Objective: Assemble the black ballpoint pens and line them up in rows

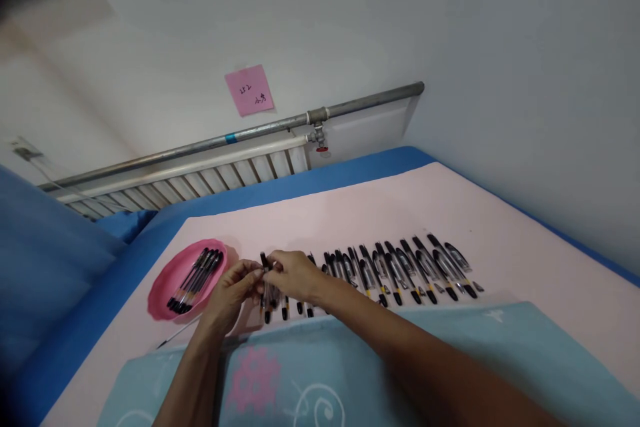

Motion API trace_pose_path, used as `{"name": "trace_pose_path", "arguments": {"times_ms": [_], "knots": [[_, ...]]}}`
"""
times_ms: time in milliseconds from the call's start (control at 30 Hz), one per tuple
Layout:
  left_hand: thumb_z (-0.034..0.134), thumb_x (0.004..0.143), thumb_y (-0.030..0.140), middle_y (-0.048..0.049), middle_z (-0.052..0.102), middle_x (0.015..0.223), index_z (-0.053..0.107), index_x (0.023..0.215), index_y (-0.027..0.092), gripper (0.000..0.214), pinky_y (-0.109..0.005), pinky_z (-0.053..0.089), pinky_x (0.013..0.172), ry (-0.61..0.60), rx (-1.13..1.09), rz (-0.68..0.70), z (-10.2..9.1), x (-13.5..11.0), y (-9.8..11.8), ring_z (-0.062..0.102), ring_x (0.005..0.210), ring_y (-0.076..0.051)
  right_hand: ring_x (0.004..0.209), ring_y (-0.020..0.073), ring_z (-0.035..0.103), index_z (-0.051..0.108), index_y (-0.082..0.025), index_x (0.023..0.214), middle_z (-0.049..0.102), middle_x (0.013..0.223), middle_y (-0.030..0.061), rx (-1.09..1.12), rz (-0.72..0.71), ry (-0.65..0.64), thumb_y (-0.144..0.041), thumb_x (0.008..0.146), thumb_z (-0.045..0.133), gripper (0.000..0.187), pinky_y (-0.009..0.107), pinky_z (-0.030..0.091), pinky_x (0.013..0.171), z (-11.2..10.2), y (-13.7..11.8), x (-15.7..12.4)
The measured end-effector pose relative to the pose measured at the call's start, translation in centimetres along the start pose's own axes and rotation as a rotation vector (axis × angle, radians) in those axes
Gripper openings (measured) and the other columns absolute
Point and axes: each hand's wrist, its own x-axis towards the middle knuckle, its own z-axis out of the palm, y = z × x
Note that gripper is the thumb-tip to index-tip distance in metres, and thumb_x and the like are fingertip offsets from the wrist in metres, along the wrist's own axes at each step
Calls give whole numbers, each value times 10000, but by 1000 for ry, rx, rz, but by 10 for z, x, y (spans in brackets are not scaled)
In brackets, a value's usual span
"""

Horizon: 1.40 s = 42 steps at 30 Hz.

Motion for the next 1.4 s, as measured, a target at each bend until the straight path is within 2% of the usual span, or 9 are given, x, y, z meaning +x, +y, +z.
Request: {"name": "trace_pose_path", "arguments": {"times_ms": [233,333,533,733,867,1033,1100,1267,1400], "knots": [[593,698,334,48,503,533,535,754,170,183,-204,357,440,27,25,7,-4,0,0,455,447,-85,426,75,471,491,-178,740,503,517,-59,211,56,-21,-225,751,493,48,177,353,424,-1,-4,1],[582,688,298,59,471,509,546,714,175,131,-202,313,437,114,272,26,-11,1,-6,410,433,-81,402,68,445,485,-179,726,458,468,-74,261,50,50,-275,766,504,106,175,339,419,-15,-12,3],[524,673,214,-44,627,686,638,687,169,123,-246,340,574,149,993,20,-19,6,-16,536,633,-148,424,69,443,490,-175,730,477,504,-66,299,25,106,-289,759,512,119,190,358,449,-28,-10,6],[514,694,352,-73,635,684,622,657,181,206,-258,299,532,230,1229,-53,-16,3,-8,540,606,-169,453,71,447,502,-173,731,482,542,-58,219,1,112,-302,754,507,131,196,355,469,-25,-5,8],[543,648,310,-86,623,669,597,594,184,147,-264,282,519,246,1275,-47,-11,0,-7,534,575,-175,499,78,441,511,-171,724,480,561,-51,139,-11,132,-304,755,505,137,194,338,485,-25,-5,8],[543,623,248,-50,574,539,542,525,180,119,-263,289,510,357,1088,-35,-16,-1,-7,513,532,-168,522,83,416,506,-167,710,460,558,-51,70,-36,134,-306,770,490,152,196,312,499,-25,-8,7],[544,642,284,-13,533,483,515,529,180,156,-253,300,490,368,817,-12,-20,0,-4,481,474,-143,524,82,408,501,-166,708,457,561,-50,40,-48,101,-304,782,477,158,194,300,497,-24,-9,5],[609,635,353,36,508,473,493,614,167,220,-202,297,392,318,-112,-3,-25,2,9,434,385,-83,532,78,392,489,-170,717,440,567,-52,-108,-146,-51,-316,814,454,180,186,263,494,-22,-19,-4],[676,577,249,37,553,539,494,633,154,213,-202,399,448,393,-450,-3,-25,5,15,515,455,-82,511,75,384,513,-163,705,458,551,-40,-325,-195,-186,-322,822,469,202,196,223,493,-21,-31,-12]]}}
